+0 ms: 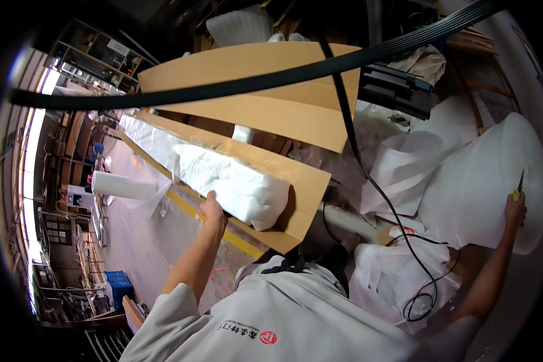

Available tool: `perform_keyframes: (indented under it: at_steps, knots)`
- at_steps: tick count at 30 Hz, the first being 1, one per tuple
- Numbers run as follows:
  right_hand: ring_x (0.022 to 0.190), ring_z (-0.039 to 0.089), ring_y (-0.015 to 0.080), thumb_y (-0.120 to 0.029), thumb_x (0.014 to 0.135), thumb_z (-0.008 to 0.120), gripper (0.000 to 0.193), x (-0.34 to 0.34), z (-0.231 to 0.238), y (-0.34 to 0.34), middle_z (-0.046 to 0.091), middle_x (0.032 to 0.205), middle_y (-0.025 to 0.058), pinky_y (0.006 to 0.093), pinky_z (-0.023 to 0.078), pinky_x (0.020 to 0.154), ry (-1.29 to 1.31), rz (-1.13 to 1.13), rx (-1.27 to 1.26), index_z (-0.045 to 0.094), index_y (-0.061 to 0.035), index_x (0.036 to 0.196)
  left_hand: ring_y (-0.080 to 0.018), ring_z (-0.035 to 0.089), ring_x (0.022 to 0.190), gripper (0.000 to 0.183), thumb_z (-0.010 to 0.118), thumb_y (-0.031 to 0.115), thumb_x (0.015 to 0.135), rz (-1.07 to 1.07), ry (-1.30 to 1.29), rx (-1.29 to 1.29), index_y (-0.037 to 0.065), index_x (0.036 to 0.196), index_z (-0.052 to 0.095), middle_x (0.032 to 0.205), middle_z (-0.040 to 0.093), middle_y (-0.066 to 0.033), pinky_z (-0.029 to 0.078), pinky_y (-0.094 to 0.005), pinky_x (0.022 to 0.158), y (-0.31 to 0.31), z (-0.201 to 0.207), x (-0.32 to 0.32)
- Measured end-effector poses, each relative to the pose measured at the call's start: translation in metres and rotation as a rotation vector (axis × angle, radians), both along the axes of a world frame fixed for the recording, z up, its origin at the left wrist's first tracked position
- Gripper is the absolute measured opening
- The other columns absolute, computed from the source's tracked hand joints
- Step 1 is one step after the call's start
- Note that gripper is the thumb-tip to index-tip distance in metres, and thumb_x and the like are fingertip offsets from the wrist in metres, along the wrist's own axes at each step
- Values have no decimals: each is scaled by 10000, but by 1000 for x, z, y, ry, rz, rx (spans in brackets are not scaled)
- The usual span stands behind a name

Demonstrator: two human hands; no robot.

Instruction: The person wraps foam around long metal profiles and places them into a custom cardboard box, using a utility knife to score the cardboard for folding.

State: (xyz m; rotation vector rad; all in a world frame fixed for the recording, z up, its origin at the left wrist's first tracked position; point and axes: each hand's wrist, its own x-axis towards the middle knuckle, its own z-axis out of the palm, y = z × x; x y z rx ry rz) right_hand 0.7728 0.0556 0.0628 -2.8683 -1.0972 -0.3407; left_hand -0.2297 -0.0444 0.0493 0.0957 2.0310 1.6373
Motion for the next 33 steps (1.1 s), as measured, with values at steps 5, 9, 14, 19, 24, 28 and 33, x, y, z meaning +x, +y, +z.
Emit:
perform_keyframes:
  at_steps: [5, 9, 14, 19, 24, 28, 33]
  knots:
    - [1075, 612, 228, -367, 997, 643, 536, -70, 12, -40, 662, 1152, 79, 380, 499, 957, 1020, 110, 823, 567, -30, 1407, -330, 678, 982, 602, 685, 226, 912, 91, 57, -56, -189, 1304, 493, 1209, 641, -260, 564, -435, 841, 5, 24, 21]
    - [978, 595, 144, -288, 1020, 615, 402, -309, 1, -100, 642, 1085, 35, 298, 488, 849, 1636, 399, 983, 582, -57, 1346, -306, 666, 971, 528, 688, 222, 927, 64, -20, 28, -169, 1242, 523, 1171, 657, -251, 554, -435, 808, -20, 27, 9]
    - [691, 598, 185, -408, 933, 623, 523, -581, 42, -152, 653, 949, 119, 327, 504, 671, 2220, 413, 793, 583, 3, 1254, -385, 623, 1176, 554, 753, 295, 920, -188, 171, -345, -131, 1220, 564, 1260, 639, -312, 470, -465, 1023, -11, 34, 14]
    - [799, 617, 160, -406, 845, 667, 762, -751, 118, -170, 646, 1012, 124, 255, 503, 721, 2088, 861, 363, 475, 61, 1415, -169, 593, 662, 444, 685, 405, 939, -557, -26, -199, -38, 946, 699, 742, 643, -78, 477, -366, 585, -78, 58, -53]
    - [914, 623, 156, -352, 850, 721, 826, -879, 138, -162, 626, 1075, 107, 255, 508, 762, 1983, 978, 131, 427, 71, 1495, -137, 533, 639, 506, 617, 445, 967, -627, -346, 126, -47, 871, 686, 705, 584, -52, 435, -333, 574, -92, -16, -155]
    - [915, 619, 173, -327, 836, 766, 866, -984, 155, -159, 625, 1097, 117, 272, 512, 770, 2132, 1073, -94, 399, 85, 1504, -146, 551, 699, 510, 600, 427, 980, -496, -318, 198, -62, 866, 687, 752, 615, -72, 460, -348, 646, -89, -6, -229]
    - [804, 575, 141, -382, 796, 743, 825, -1088, 184, -139, 626, 962, 94, 236, 461, 704, 1943, 1160, -142, 483, 107, 1406, -133, 587, 829, 405, 599, 352, 1009, -502, -214, 159, -41, 941, 672, 886, 633, -49, 498, -306, 751, -74, 0, -314]
